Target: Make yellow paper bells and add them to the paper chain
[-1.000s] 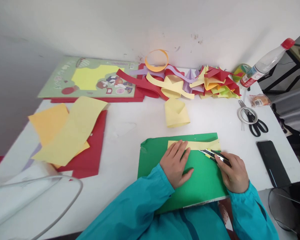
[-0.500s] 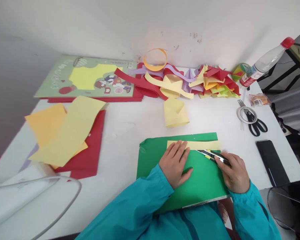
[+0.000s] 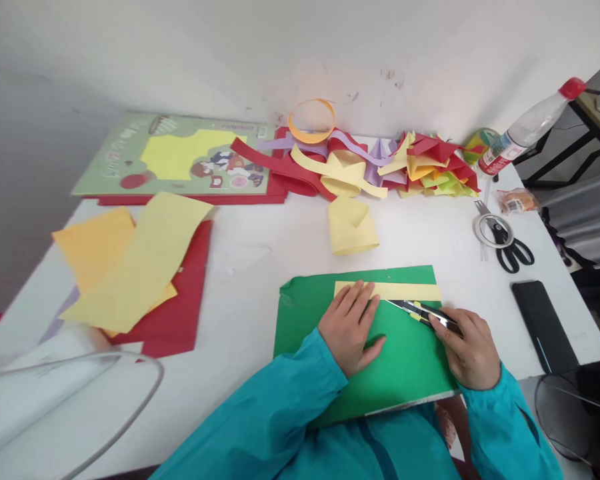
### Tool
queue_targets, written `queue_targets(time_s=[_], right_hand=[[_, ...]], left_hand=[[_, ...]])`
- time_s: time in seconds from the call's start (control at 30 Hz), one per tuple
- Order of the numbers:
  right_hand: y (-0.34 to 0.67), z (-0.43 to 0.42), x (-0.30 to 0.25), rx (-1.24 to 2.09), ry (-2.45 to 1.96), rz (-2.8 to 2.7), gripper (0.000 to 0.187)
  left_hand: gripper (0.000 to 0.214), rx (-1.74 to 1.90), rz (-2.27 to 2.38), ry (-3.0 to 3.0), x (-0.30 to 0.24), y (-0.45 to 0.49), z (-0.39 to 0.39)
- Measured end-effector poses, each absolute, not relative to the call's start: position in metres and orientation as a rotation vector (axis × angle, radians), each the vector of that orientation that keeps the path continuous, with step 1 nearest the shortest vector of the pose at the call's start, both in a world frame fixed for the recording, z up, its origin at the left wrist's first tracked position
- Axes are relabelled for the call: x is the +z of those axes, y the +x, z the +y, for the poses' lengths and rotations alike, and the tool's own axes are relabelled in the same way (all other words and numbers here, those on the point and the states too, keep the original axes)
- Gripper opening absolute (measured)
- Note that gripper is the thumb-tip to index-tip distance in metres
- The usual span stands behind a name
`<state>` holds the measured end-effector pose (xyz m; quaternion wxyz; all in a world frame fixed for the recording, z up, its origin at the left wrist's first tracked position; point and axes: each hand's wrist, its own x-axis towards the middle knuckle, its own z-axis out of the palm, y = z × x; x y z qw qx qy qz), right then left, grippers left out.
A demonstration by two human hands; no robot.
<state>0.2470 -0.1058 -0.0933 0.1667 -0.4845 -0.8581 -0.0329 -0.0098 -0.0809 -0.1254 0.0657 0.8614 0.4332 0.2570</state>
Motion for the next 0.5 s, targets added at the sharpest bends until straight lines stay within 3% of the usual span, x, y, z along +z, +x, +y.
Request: queue_targets(time_s=[0.5], right_hand=[[0.2399, -0.0978, -0.0924, -0.182, -1.372, -2.428, 0.036]], left_hand=[[0.063, 0.863, 1.267, 2.634, -0.1244, -0.0107, -0.0813]])
